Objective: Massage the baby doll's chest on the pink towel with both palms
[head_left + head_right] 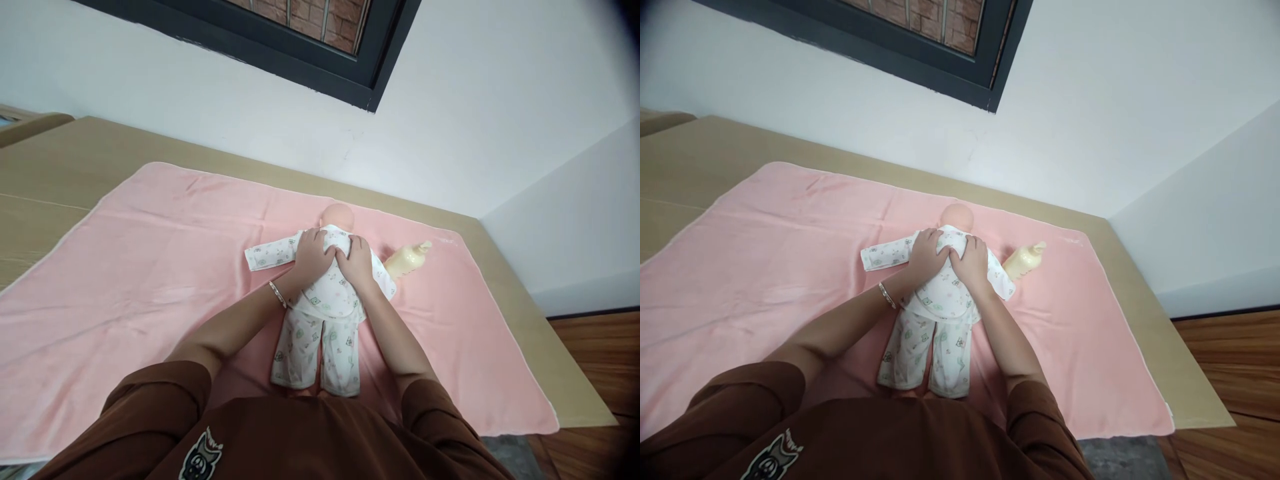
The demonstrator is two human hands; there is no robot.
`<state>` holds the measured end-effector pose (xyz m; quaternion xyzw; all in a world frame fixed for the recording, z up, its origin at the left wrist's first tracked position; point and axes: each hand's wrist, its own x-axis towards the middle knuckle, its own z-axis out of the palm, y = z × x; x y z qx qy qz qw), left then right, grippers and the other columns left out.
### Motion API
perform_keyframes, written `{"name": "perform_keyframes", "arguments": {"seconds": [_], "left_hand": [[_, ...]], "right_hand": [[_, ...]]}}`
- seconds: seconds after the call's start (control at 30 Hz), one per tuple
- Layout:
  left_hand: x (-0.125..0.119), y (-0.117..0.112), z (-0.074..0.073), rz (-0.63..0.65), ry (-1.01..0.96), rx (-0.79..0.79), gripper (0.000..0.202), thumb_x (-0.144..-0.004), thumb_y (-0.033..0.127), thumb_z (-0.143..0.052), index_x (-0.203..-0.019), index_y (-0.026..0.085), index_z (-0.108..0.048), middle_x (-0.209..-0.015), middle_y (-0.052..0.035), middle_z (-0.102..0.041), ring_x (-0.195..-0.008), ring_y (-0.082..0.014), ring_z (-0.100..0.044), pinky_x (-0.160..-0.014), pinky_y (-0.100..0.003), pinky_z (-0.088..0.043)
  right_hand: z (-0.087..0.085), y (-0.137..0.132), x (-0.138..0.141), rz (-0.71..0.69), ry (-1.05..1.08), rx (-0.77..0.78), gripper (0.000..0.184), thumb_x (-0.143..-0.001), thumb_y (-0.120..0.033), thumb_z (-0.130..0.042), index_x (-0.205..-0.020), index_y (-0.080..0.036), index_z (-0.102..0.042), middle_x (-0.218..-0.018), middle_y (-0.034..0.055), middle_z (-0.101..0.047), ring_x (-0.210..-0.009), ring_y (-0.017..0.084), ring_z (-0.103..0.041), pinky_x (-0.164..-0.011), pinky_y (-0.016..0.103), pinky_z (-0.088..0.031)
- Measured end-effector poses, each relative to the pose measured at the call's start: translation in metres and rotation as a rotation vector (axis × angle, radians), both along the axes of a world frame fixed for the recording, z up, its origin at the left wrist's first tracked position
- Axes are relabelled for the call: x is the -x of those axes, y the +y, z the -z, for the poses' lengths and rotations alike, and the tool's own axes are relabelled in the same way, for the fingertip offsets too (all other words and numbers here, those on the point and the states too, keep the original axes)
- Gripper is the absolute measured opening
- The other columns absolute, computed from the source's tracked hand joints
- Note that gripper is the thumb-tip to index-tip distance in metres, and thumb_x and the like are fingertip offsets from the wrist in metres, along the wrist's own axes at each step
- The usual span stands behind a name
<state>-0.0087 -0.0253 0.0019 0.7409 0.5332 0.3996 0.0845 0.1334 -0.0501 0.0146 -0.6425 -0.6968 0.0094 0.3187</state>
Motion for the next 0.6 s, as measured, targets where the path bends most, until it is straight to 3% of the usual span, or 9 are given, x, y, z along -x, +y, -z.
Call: {"name": "perform_keyframes", "arguments": {"seconds": [0.13, 0.37, 0.6], "left_hand": [[0.003, 0.005, 0.003, 0.014, 0.092, 0.003, 0.038, -0.084, 0.030, -0.055, -0.118, 0.015, -0.055, -0.120, -0.0157, -0.061, -0.116, -0.0316, -0.053, -0.104, -0.048, -0.040], [0.002, 0.006, 0.010, 0.078, 0.118, -0.101, 0.038, -0.089, 0.028, -0.049, -0.122, 0.012, -0.057, -0.125, -0.0149, -0.061, -0.121, -0.0301, -0.051, -0.109, -0.046, -0.037], [0.003, -0.005, 0.010, -0.017, -0.002, -0.111, 0.030, -0.090, 0.036, -0.051, -0.108, 0.016, -0.064, -0.113, -0.0144, -0.062, -0.110, -0.0281, -0.056, -0.098, -0.045, -0.047]], "right_hand": [[0.000, 0.006, -0.001, -0.003, -0.067, 0.038, 0.048, -0.088, -0.037, -0.053, -0.126, -0.009, -0.054, -0.123, 0.0193, -0.059, -0.116, 0.033, -0.052, -0.103, 0.048, -0.040], [0.009, 0.004, 0.000, -0.070, -0.185, 0.031, 0.051, -0.094, -0.031, -0.043, -0.139, -0.009, -0.046, -0.143, 0.0163, -0.050, -0.134, 0.032, -0.042, -0.115, 0.052, -0.026], [0.012, -0.010, 0.010, 0.106, -0.101, -0.038, 0.050, -0.092, -0.041, -0.049, -0.129, -0.008, -0.061, -0.134, 0.0178, -0.060, -0.129, 0.031, -0.052, -0.111, 0.043, -0.037]]}}
